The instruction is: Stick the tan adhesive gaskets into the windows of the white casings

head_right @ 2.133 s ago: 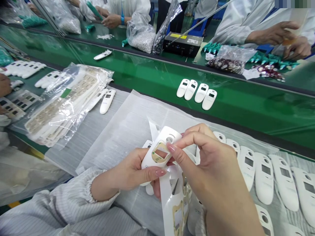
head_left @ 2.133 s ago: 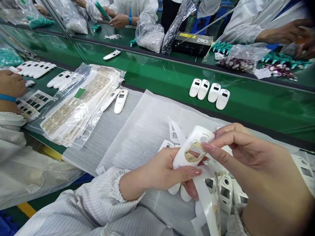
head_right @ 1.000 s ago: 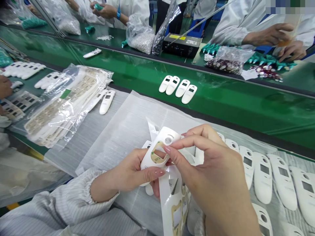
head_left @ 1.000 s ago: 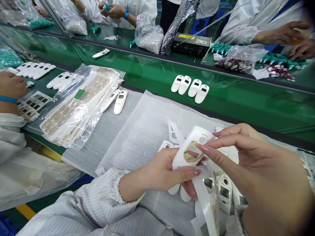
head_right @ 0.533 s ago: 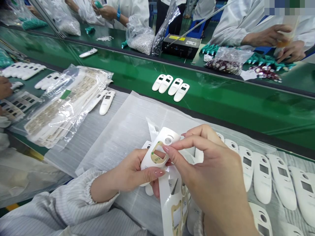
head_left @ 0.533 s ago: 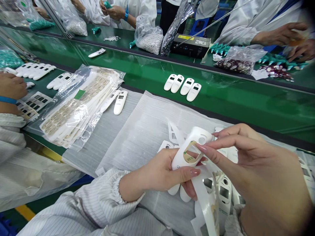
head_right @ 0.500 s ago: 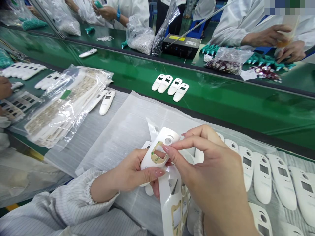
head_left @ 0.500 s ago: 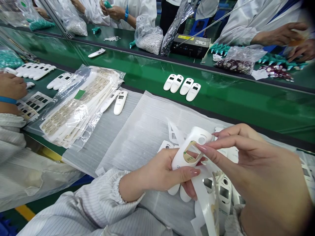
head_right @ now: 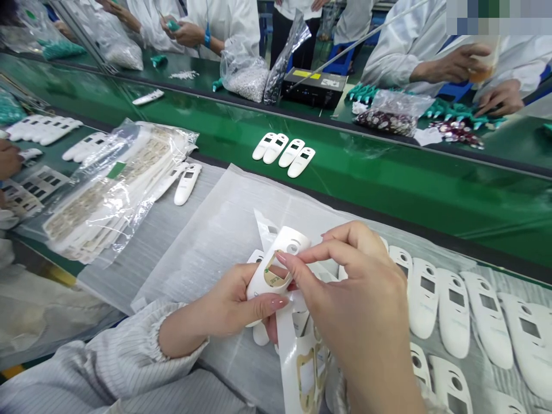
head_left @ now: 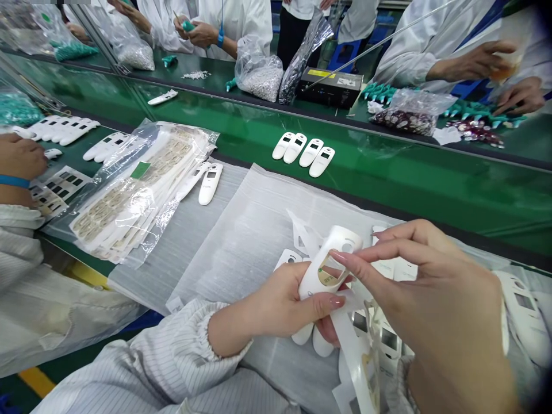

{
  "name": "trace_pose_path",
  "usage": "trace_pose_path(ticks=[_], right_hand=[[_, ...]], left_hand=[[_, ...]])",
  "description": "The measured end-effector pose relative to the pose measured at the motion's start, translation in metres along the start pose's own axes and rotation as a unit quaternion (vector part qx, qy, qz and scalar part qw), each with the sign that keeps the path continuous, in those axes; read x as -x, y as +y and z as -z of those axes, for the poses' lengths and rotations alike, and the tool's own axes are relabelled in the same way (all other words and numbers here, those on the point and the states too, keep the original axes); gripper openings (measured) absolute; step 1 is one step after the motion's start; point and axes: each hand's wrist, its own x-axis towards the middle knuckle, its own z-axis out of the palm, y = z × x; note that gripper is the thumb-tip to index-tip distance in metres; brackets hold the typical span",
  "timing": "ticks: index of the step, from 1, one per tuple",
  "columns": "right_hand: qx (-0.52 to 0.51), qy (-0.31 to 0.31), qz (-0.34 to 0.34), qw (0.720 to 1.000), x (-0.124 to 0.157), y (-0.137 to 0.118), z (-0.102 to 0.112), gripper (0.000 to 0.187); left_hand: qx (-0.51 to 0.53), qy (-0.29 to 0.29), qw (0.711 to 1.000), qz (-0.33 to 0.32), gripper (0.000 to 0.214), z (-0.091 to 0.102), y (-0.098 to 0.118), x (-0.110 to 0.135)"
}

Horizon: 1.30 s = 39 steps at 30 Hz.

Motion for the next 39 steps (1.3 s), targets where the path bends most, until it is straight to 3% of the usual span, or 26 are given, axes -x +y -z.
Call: trace_pose_path(ticks=[5, 10, 14, 17, 21, 23, 26, 31, 35, 39], right_hand=[[0.028, 0.018, -0.017, 0.999, -0.004, 0.01, 0.0, 0.036], [-0.128, -0.116, -0.096, 0.98, -0.012, 0.024, -0.003, 0.039], [-0.217, -0.153, -0.138, 0.954, -0.014, 0.019, -0.008, 0.06], [-0.286, -0.203, -0.158, 0.923, -0.015, 0.016, -0.011, 0.055], [-0.42, -0.276, -0.184, 0.844, -0.02, 0.024, -0.014, 0.034], [-0.453, -0.29, -0.194, 0.82, -0.022, 0.03, -0.017, 0.031], [-0.471, -0.279, -0.211, 0.809, -0.025, 0.04, -0.023, 0.033], [-0.519, -0.245, -0.247, 0.781, -0.031, 0.064, -0.029, 0.037], [-0.569, -0.098, -0.288, 0.764, -0.036, 0.102, -0.033, 0.031], [-0.577, 0.03, -0.334, 0.744, -0.036, 0.135, -0.042, 0.015]], left_hand=[[0.02, 0.001, 1.0, 0.01, 0.032, 0.0, 0.002, -0.001], [0.049, 0.009, 0.999, 0.013, 0.038, 0.001, 0.0, -0.003], [0.046, 0.006, 0.999, -0.004, 0.039, 0.002, -0.001, -0.003], [0.036, 0.01, 0.999, -0.009, 0.037, 0.002, 0.0, -0.003], [0.005, 0.015, 1.0, -0.01, 0.037, 0.002, 0.0, -0.003], [0.021, 0.015, 1.0, -0.01, 0.039, 0.002, -0.001, -0.004], [0.055, 0.019, 0.998, 0.009, 0.045, 0.0, -0.003, -0.007], [0.028, 0.141, 0.989, 0.044, 0.05, 0.001, 0.0, -0.012], [0.007, 0.218, 0.976, 0.025, 0.052, 0.005, 0.005, -0.014], [-0.005, 0.223, 0.974, 0.028, 0.052, 0.003, 0.005, -0.013]])
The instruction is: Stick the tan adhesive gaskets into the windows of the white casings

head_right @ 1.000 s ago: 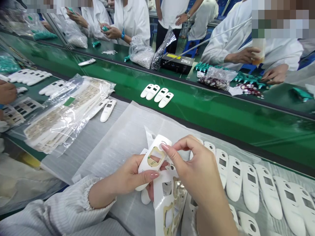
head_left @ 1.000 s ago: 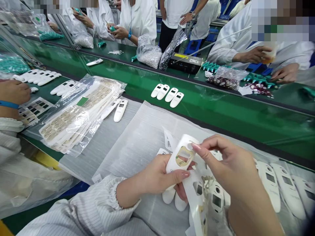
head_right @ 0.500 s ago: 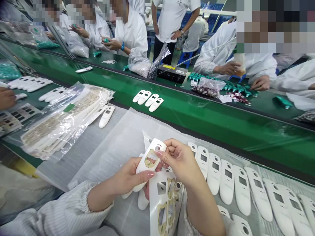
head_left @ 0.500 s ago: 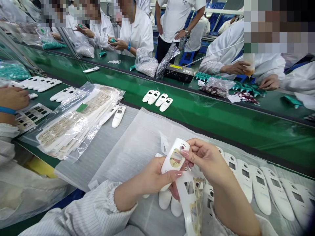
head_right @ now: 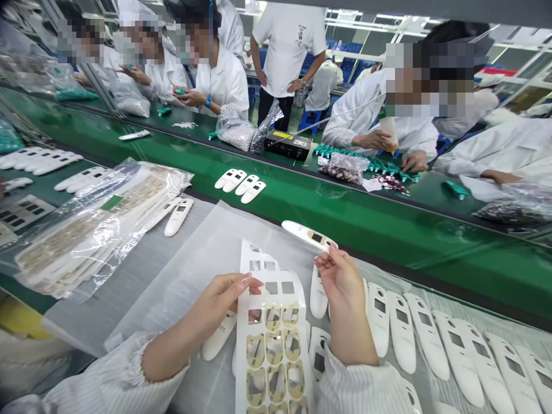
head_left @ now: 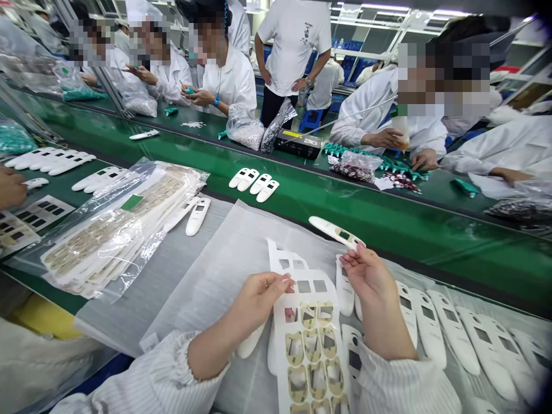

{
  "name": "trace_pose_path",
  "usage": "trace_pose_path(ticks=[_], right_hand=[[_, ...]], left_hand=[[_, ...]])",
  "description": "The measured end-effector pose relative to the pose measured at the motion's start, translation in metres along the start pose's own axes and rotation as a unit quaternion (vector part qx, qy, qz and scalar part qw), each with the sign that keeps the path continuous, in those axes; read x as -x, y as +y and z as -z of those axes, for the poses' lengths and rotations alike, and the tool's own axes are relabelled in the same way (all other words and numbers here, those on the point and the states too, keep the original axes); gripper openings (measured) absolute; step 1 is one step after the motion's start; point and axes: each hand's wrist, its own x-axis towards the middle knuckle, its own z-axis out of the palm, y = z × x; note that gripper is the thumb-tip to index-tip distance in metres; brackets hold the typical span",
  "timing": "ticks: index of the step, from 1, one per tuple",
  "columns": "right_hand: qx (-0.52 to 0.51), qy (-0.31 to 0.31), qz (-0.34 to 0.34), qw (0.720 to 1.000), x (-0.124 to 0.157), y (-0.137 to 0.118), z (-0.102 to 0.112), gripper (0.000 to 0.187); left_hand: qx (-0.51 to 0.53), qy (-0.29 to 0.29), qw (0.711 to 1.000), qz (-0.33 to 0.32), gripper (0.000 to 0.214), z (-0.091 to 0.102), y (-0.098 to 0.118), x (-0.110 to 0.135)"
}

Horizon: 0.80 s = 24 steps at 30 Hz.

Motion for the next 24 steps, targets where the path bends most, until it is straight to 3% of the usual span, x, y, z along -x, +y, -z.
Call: trace_pose_path(ticks=[3, 6, 10, 13, 16, 19, 21, 24], right_hand=[[-0.012, 0.043, 0.012, 0.999, -0.007, 0.012, 0.004, 0.02], [-0.001, 0.04, 0.014, 0.999, -0.01, 0.02, -0.001, 0.026], [0.059, -0.003, 0.013, 0.998, -0.006, 0.02, -0.009, 0.029], [0.137, -0.078, 0.019, 0.987, 0.011, 0.009, -0.017, 0.03], [0.236, -0.188, 0.034, 0.953, 0.037, -0.008, -0.031, 0.031], [0.327, -0.285, 0.06, 0.899, 0.059, -0.024, -0.044, 0.038], [0.369, -0.323, 0.072, 0.868, 0.068, -0.031, -0.047, 0.051], [0.413, -0.33, 0.093, 0.844, 0.075, -0.038, -0.047, 0.059]], left_hand=[[-0.006, -0.026, 1.0, -0.002, 0.048, -0.002, -0.003, 0.0], [-0.016, -0.046, 0.999, -0.009, 0.044, -0.003, -0.008, -0.002], [-0.024, -0.056, 0.998, -0.027, 0.04, -0.002, -0.013, -0.005], [-0.016, -0.056, 0.997, -0.055, 0.043, -0.001, -0.016, -0.005], [0.003, -0.063, 0.994, -0.091, 0.048, 0.0, -0.018, -0.003], [0.028, -0.086, 0.984, -0.154, 0.043, 0.001, -0.019, -0.001], [0.046, -0.09, 0.974, -0.201, 0.039, 0.001, -0.019, 0.0], [0.057, -0.054, 0.963, -0.257, 0.036, 0.001, -0.016, 0.0]])
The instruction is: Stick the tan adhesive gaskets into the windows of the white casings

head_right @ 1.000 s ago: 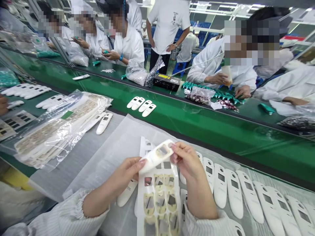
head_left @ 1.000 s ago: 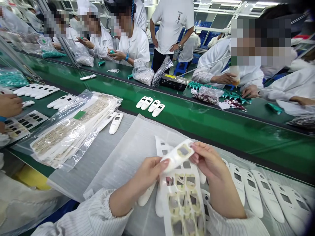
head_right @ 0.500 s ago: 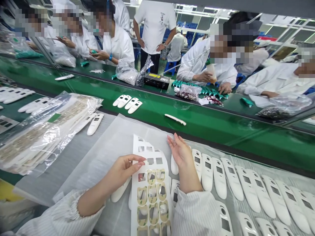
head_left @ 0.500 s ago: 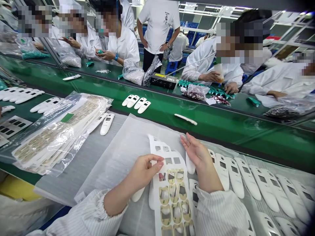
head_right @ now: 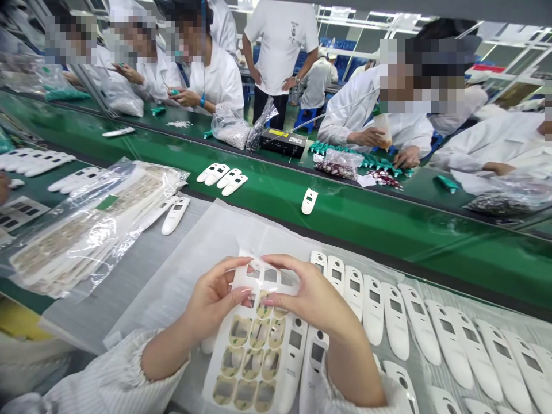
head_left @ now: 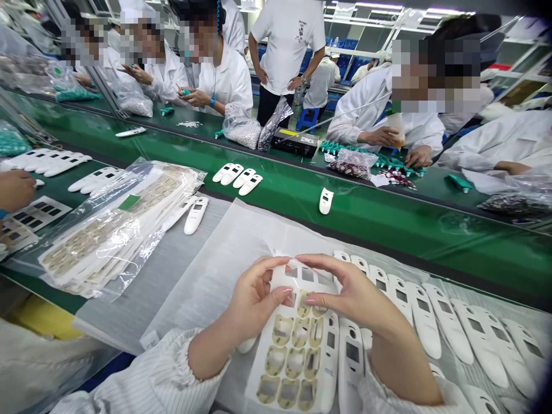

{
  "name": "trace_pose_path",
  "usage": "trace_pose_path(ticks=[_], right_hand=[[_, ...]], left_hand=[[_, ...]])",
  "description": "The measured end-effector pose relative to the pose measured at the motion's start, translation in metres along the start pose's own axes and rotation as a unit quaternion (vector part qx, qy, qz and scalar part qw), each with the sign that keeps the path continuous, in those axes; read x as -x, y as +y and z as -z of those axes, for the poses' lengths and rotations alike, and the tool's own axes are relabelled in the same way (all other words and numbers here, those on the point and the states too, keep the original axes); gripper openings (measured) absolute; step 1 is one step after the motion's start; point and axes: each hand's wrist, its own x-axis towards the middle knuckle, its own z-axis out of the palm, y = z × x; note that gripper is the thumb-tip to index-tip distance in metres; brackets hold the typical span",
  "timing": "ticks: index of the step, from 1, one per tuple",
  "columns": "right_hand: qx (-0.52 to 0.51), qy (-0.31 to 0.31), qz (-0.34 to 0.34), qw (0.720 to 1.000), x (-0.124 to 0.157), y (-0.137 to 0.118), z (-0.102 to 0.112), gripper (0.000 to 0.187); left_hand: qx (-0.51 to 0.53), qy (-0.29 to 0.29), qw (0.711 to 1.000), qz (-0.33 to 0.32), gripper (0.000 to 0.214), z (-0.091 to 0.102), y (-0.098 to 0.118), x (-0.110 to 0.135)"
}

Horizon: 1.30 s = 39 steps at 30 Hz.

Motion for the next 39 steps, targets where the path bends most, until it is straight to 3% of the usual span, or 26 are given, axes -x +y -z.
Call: trace_pose_path(ticks=[6, 9, 11, 14, 19, 22, 27, 34, 39], right_hand=[[0.074, -0.01, 0.009, 0.997, 0.001, -0.009, 0.002, 0.053], [0.115, -0.002, 0.023, 0.993, -0.002, -0.013, 0.0, 0.03], [0.106, -0.009, 0.026, 0.994, -0.003, -0.014, 0.0, 0.018], [0.08, -0.037, 0.018, 0.996, -0.004, -0.012, 0.002, 0.024], [0.058, -0.092, -0.017, 0.994, -0.004, -0.01, 0.002, 0.032], [0.053, -0.026, 0.0, 0.998, -0.004, -0.011, -0.001, 0.026], [0.067, 0.042, 0.125, 0.989, -0.004, -0.01, -0.006, 0.013], [0.114, 0.131, 0.252, 0.952, -0.002, -0.013, -0.013, 0.021], [0.14, 0.164, 0.259, 0.941, -0.002, -0.015, -0.017, 0.02]], left_hand=[[-0.034, 0.093, 0.992, -0.074, 0.026, 0.0, 0.002, -0.001], [-0.044, 0.118, 0.987, -0.096, 0.031, 0.002, 0.002, -0.001], [-0.064, 0.11, 0.987, -0.096, 0.043, 0.003, 0.004, -0.001], [-0.127, 0.068, 0.988, -0.052, 0.058, 0.003, 0.008, -0.002], [-0.171, 0.072, 0.982, 0.041, 0.013, 0.002, 0.012, -0.003], [-0.181, 0.087, 0.979, 0.042, 0.011, 0.002, 0.013, -0.003], [-0.21, 0.1, 0.972, 0.005, 0.007, 0.002, 0.015, -0.002], [-0.244, 0.105, 0.963, -0.052, 0.006, 0.002, 0.014, -0.001], [-0.264, 0.109, 0.956, -0.07, 0.008, 0.001, 0.013, 0.0]])
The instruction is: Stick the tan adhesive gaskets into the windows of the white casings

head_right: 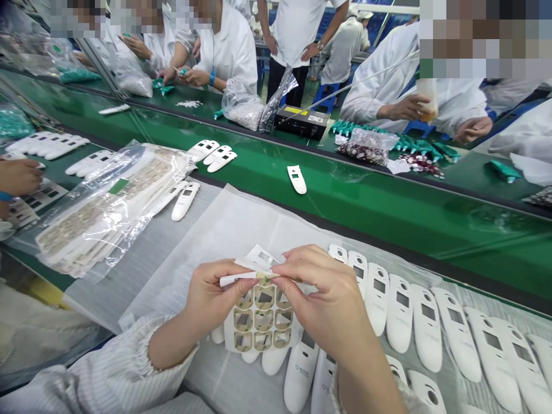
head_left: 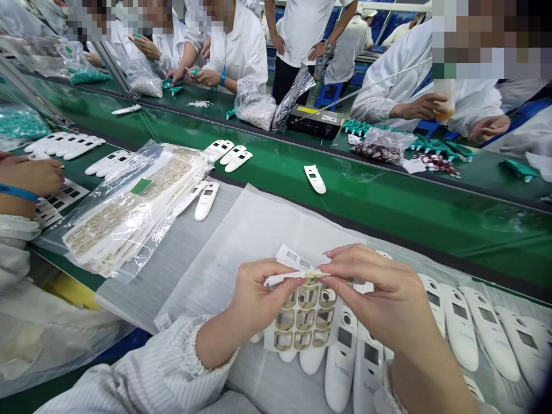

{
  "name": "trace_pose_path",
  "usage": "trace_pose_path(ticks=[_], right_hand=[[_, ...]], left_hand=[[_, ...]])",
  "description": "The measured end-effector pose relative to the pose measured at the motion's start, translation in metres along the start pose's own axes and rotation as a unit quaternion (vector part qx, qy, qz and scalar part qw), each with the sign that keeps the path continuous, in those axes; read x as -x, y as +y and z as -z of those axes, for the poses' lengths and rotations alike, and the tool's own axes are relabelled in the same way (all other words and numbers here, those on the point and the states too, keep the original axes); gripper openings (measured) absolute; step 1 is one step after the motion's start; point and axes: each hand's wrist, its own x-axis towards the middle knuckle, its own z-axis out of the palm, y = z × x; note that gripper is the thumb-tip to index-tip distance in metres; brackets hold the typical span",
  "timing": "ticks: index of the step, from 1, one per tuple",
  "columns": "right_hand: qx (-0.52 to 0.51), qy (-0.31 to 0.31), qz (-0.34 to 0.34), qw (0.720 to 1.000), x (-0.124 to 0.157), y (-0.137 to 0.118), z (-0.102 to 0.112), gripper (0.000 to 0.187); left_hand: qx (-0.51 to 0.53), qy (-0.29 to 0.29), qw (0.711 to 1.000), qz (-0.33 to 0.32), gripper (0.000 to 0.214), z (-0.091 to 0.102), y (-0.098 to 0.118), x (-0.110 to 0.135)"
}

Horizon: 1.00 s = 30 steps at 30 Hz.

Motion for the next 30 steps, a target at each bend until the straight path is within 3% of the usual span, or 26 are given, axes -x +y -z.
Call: trace_pose_path(ticks=[4, 13, 21, 30], right_hand=[[0.015, -0.009, 0.02, 1.0, -0.002, -0.001, 0.001, 0.022], [0.119, 0.038, 0.079, 0.989, -0.004, -0.011, -0.003, 0.017], [0.157, 0.046, 0.08, 0.983, -0.006, -0.017, -0.006, 0.016], [0.196, 0.03, 0.041, 0.979, -0.002, -0.017, -0.008, 0.01]], left_hand=[[-0.015, 0.002, 1.0, -0.008, 0.008, 0.0, 0.001, 0.0], [-0.033, 0.01, 0.999, 0.005, 0.011, 0.001, 0.004, -0.001], [-0.046, 0.028, 0.999, 0.0, 0.012, 0.0, 0.004, -0.003], [-0.091, 0.059, 0.992, -0.067, 0.008, -0.001, 0.002, -0.001]])
